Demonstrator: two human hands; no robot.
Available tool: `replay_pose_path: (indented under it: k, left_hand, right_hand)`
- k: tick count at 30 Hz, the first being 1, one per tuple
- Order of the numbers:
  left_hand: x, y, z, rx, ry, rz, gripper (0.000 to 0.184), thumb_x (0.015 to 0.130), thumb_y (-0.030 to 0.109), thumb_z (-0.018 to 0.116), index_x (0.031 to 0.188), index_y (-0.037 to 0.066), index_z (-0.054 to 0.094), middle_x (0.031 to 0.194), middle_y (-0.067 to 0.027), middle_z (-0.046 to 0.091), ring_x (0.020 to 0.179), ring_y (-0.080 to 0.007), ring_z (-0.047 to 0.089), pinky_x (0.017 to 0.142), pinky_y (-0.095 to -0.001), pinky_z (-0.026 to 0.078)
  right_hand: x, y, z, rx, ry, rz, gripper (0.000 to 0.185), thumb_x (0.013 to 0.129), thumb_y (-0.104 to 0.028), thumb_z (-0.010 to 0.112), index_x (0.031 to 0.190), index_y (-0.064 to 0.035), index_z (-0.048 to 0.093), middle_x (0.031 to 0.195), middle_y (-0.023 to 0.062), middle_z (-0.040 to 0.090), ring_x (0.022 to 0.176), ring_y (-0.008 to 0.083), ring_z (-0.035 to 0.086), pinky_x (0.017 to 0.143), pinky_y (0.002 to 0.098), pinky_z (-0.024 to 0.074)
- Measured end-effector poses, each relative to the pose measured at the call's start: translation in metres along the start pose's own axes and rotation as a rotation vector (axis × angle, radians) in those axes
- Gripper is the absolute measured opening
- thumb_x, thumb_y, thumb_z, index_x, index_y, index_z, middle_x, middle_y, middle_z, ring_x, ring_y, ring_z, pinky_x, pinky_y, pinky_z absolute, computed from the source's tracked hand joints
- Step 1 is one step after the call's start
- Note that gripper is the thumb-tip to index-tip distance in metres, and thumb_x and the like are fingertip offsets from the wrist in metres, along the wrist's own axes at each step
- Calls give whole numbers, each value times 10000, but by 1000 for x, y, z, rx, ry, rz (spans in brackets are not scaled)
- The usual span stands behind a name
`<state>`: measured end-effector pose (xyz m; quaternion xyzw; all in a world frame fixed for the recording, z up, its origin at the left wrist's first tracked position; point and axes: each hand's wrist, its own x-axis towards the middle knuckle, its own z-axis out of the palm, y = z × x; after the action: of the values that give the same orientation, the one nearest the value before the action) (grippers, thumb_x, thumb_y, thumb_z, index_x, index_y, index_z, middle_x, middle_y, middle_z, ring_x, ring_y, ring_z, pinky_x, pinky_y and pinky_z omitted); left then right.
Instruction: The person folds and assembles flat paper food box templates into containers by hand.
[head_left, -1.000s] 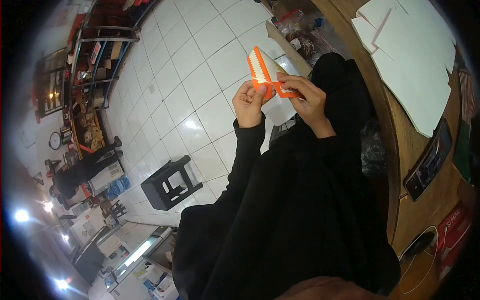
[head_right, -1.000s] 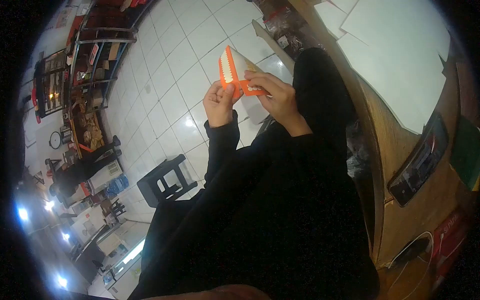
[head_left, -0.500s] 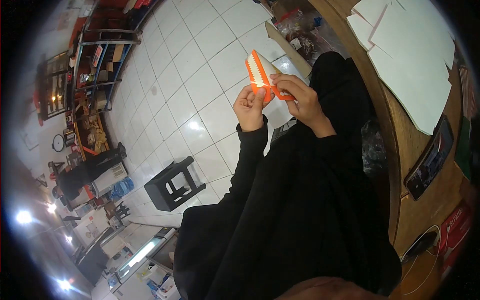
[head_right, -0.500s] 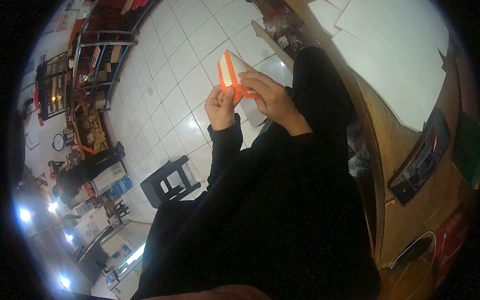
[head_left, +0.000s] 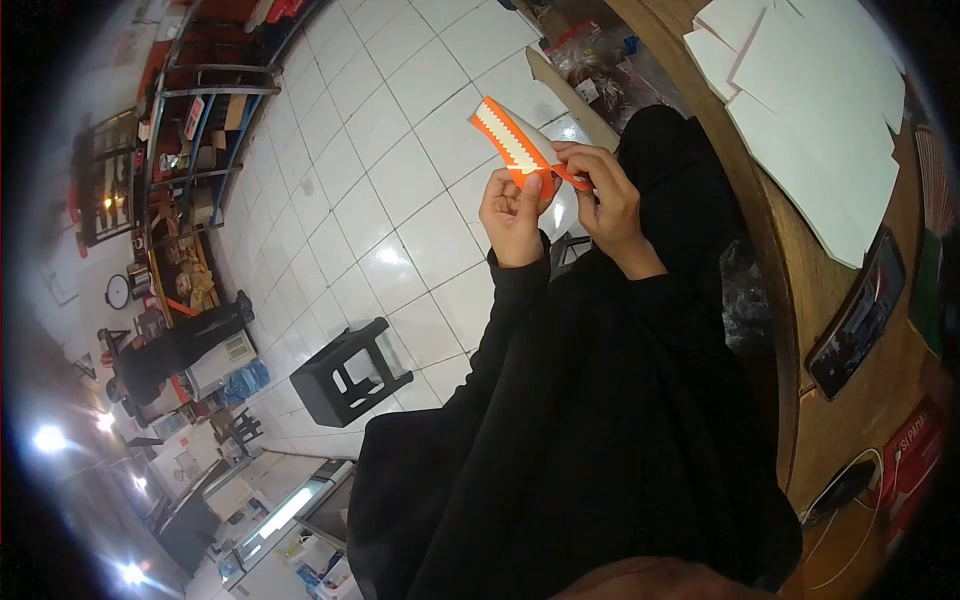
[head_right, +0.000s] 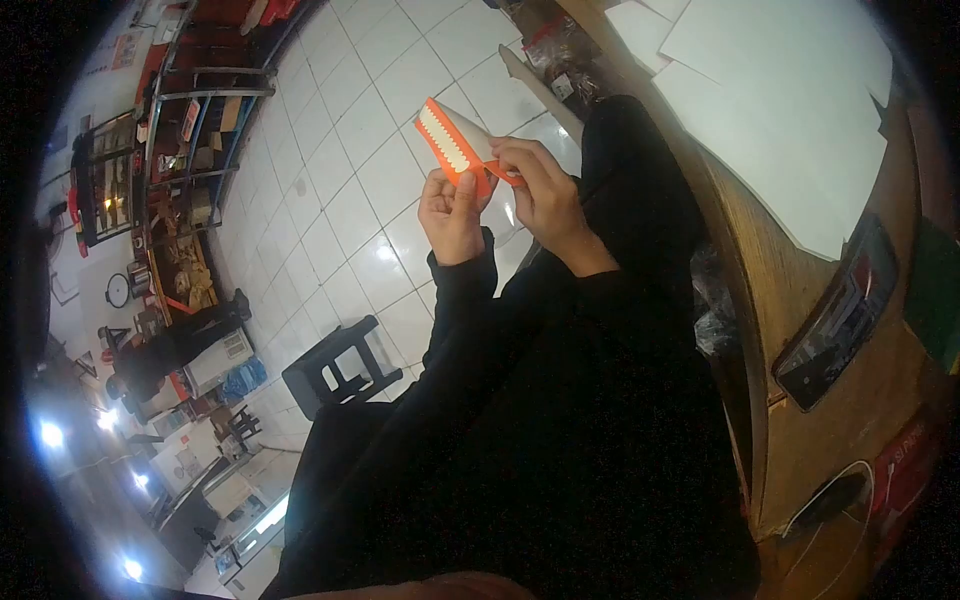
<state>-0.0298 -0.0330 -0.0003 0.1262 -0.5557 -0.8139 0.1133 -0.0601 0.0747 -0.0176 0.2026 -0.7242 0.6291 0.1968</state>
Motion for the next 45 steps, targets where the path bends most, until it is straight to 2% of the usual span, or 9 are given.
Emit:
replay_pose_path:
  k: [23, 27, 29, 36, 39, 41, 42, 44, 45]
  left_hand:
    - [-2, -3, -8, -47, 11, 26, 115, 823, 47, 526, 896, -20, 468, 859, -100, 585, 759, -139, 586, 679, -256, 492]
    - [-2, -4, -8, -55, 33, 35, 112, 822, 42, 527, 897, -18, 469, 852, -97, 586, 731, -122, 578, 645, -231, 480]
    - [-1, -3, -11, -53, 28, 24, 111, 822, 40, 527, 900, -14, 470, 844, -94, 586, 699, -102, 563, 601, -202, 456]
    - [0, 8, -2, -59, 70, 17, 105, 825, 45, 527, 897, -18, 483, 839, -90, 586, 688, -97, 554, 588, -194, 444]
    - [3, 11, -3, -40, 113, 0, 150, 825, 46, 530, 946, -39, 502, 844, -93, 586, 690, -111, 559, 605, -205, 451]
    - [5, 13, -5, 44, 134, -45, 181, 805, 44, 561, 957, -53, 539, 827, -80, 583, 677, -116, 554, 605, -202, 442]
    - [7, 10, -7, 44, 135, -46, 181, 805, 44, 561, 957, -53, 539, 827, -80, 583, 677, -116, 554, 605, -202, 442]
    - [10, 0, -15, 542, 72, 359, 165, 769, 43, 607, 900, -54, 585, 787, -63, 577, 665, -107, 540, 588, -194, 426]
    - [9, -4, -17, 543, 73, 360, 165, 769, 43, 607, 900, -54, 585, 787, -63, 577, 665, -107, 540, 588, -194, 426]
  right_hand:
    - [6, -9, -4, 16, -58, 8, 230, 614, 155, 490, 799, 20, 517, 901, 131, 584, 897, 249, 582, 733, 290, 470]
    - [5, -8, -5, 30, -78, 30, 215, 622, 150, 508, 794, 23, 525, 902, 128, 584, 904, 249, 580, 731, 287, 474]
    - [3, -5, -6, 64, -135, 0, 224, 663, 120, 512, 859, 13, 534, 993, 133, 565, 910, 276, 564, 759, 305, 471]
    - [4, -11, -11, 41, -68, -13, 157, 655, 80, 597, 797, 16, 577, 918, 118, 580, 938, 232, 572, 745, 286, 479]
    - [4, -9, -11, 103, -106, 25, 126, 675, 59, 612, 793, 17, 596, 920, 117, 580, 932, 216, 572, 763, 289, 471]
    - [3, -6, -12, 316, -72, 268, 87, 689, 26, 619, 774, 16, 603, 894, 88, 587, 815, 165, 584, 714, 265, 479]
    - [3, -1, -14, 316, -72, 269, 87, 689, 26, 619, 774, 16, 603, 894, 88, 587, 815, 165, 584, 714, 265, 479]
    - [2, 11, -16, 368, -105, 370, 48, 706, 14, 621, 754, 13, 625, 822, 64, 570, 705, 111, 559, 616, 219, 469]
    - [1, 11, -14, 369, -105, 370, 48, 706, 14, 621, 754, 13, 625, 822, 64, 570, 705, 111, 559, 616, 219, 469]
